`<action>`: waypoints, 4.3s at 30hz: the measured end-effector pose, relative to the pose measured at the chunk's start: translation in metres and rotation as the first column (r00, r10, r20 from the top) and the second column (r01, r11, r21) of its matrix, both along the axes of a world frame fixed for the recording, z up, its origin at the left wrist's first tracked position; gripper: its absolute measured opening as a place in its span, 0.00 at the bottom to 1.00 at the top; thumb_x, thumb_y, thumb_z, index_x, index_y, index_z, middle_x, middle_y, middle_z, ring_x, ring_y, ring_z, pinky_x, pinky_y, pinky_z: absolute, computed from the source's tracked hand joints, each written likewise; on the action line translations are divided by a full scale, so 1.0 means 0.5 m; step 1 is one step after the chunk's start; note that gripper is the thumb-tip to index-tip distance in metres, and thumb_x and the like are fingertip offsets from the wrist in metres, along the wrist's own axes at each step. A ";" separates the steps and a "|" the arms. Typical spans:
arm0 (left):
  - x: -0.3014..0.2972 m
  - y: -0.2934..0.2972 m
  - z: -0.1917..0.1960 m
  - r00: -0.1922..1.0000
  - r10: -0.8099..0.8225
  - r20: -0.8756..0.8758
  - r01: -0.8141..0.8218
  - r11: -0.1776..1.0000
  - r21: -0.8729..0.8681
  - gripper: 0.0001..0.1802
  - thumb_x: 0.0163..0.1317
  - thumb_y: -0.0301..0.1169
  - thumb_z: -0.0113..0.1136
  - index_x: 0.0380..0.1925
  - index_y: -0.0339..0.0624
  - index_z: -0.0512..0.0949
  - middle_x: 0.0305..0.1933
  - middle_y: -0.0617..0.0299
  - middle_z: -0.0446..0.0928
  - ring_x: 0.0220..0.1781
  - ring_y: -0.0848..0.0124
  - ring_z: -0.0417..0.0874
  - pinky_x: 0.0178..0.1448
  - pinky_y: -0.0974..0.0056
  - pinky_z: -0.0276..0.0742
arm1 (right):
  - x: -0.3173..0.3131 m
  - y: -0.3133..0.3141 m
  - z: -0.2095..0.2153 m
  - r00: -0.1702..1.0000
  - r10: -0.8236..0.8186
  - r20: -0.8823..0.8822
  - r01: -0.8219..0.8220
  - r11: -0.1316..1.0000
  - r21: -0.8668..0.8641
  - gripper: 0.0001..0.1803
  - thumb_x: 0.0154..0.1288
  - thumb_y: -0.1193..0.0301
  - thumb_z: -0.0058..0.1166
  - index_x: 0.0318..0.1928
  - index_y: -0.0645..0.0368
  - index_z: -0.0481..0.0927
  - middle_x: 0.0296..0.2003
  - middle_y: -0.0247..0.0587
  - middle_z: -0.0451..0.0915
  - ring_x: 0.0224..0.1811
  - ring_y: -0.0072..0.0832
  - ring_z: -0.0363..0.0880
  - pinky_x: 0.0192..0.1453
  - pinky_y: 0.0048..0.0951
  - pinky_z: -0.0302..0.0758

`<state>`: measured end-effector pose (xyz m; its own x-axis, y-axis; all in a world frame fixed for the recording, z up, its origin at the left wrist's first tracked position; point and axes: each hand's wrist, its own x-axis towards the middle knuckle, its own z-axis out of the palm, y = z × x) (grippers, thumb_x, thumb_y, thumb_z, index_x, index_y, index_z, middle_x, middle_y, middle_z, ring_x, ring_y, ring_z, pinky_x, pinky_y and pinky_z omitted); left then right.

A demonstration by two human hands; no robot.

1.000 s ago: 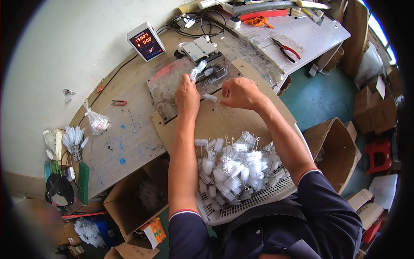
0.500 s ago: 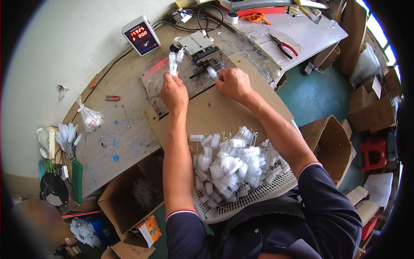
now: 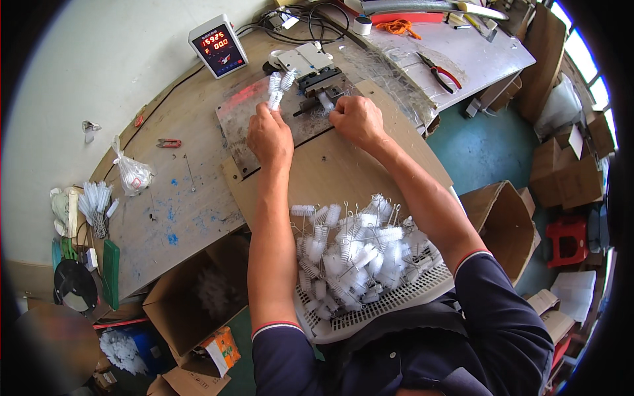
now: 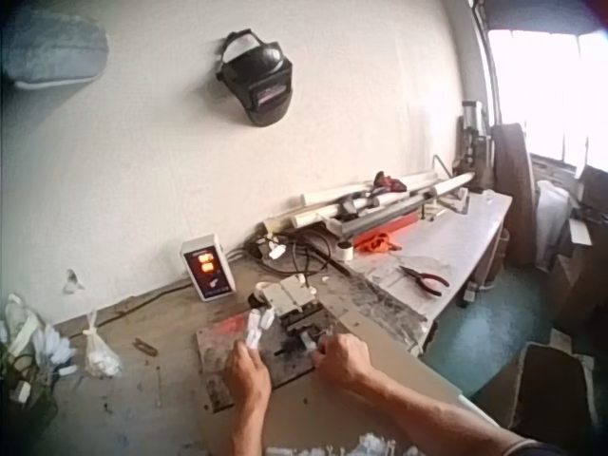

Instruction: The person picks up a brush from a basket, places it into a machine, and then removes it and places it back into the basket, repeating the process with other brushes.

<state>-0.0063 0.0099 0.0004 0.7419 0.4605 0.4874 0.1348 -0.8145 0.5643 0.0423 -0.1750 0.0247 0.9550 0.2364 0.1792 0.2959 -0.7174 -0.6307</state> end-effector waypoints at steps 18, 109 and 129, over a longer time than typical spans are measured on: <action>0.016 -0.011 -0.015 0.948 -0.293 0.122 0.283 0.955 0.091 0.08 0.70 0.28 0.56 0.46 0.41 0.78 0.41 0.45 0.83 0.46 0.44 0.83 0.50 0.45 0.77 | -0.013 -0.035 0.030 0.850 0.509 -0.134 -0.488 0.858 0.161 0.11 0.59 0.66 0.66 0.34 0.62 0.86 0.26 0.40 0.84 0.30 0.25 0.83 0.38 0.31 0.78; 0.015 -0.032 -0.002 0.993 -0.100 0.058 0.097 0.994 0.045 0.09 0.74 0.34 0.55 0.46 0.40 0.75 0.37 0.47 0.83 0.42 0.46 0.85 0.45 0.46 0.76 | 0.021 -0.017 0.003 0.998 0.026 -0.060 -0.018 0.992 0.128 0.12 0.57 0.61 0.64 0.31 0.58 0.87 0.28 0.48 0.86 0.36 0.44 0.87 0.44 0.42 0.80; 0.014 -0.036 0.002 0.961 -0.275 -0.026 0.276 0.958 0.074 0.09 0.70 0.29 0.56 0.46 0.38 0.77 0.45 0.48 0.83 0.52 0.49 0.83 0.55 0.48 0.77 | -0.090 -0.095 0.042 0.540 0.785 0.304 -0.717 0.618 -0.323 0.04 0.57 0.75 0.60 0.29 0.57 0.78 0.32 0.37 0.77 0.44 0.39 0.80 0.44 0.41 0.80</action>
<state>0.0008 -0.0080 0.0016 0.8426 0.1990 0.5004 -0.0926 -0.8618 0.4987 -0.0026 -0.2227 0.0456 0.2673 0.8880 0.3741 0.9523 -0.1841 -0.2434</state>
